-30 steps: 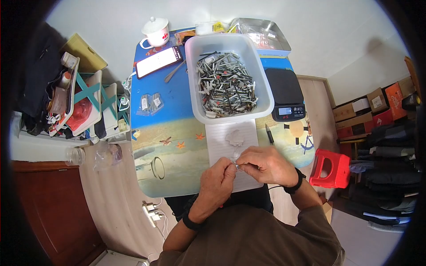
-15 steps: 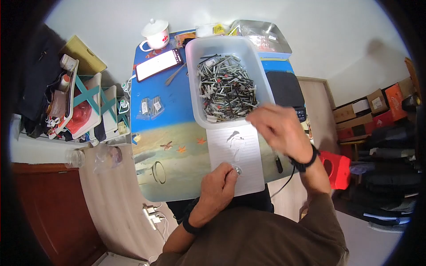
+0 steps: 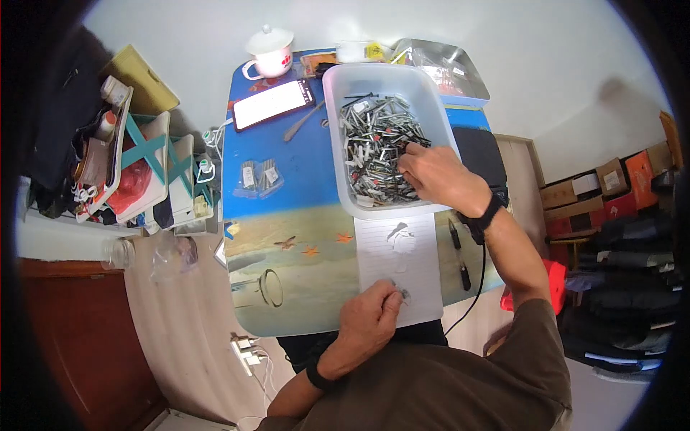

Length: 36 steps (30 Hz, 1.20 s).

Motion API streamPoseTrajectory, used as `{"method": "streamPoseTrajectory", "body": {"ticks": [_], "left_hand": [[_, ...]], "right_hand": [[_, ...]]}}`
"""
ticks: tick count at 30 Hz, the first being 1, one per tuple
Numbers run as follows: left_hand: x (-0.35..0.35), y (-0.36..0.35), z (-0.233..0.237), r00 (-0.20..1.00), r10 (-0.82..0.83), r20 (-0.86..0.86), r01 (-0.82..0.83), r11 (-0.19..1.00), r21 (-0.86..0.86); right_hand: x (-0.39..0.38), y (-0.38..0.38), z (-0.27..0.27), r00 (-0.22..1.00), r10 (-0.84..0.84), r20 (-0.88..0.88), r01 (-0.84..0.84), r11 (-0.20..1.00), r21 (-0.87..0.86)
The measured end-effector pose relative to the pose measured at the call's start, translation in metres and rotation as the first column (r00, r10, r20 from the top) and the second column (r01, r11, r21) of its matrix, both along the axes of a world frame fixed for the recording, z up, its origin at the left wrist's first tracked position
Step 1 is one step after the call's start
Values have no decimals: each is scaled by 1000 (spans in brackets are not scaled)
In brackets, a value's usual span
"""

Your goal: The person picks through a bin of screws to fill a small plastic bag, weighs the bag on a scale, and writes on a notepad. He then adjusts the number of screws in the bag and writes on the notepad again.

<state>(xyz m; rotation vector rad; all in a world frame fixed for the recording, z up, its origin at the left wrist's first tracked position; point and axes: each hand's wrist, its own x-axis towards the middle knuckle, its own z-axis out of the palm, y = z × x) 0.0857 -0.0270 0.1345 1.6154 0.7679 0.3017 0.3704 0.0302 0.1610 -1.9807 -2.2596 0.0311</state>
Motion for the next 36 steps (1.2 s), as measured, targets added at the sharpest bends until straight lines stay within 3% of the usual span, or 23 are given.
{"method": "streamPoseTrajectory", "body": {"ticks": [5,8,9,10,12,16,27,29,32,36], "left_hand": [[1,-6,-9,996,65,54,-67,997,28],[3,-4,-9,996,43,74,-39,997,-66],[3,-4,-8,997,39,73,-34,997,-69],[5,-5,-8,996,41,85,-33,996,-89],[6,-7,-7,995,39,96,-29,994,-103],[8,-10,-9,991,79,112,-66,992,-107],[10,-13,-8,993,97,65,-104,986,129],[10,-14,-6,995,84,52,-92,983,157],[11,-14,-4,998,64,30,-68,976,205],[13,-14,-2,994,89,61,-97,985,141]], "right_hand": [[-3,-20,22,996,-50,72,45,996,72],[-8,-43,33,999,-45,-1,45,989,143],[-12,-52,36,991,1,-131,27,977,212],[-20,-64,41,991,-4,-131,31,977,211],[-39,-91,48,831,-53,-554,143,982,121],[-63,-135,42,677,-6,-736,63,997,50],[-89,-139,20,717,72,-694,23,992,127],[-91,-137,18,838,90,-539,8,984,178],[-92,-134,17,865,97,-493,-40,991,124],[-89,-128,13,850,65,-523,-28,997,77]]}}
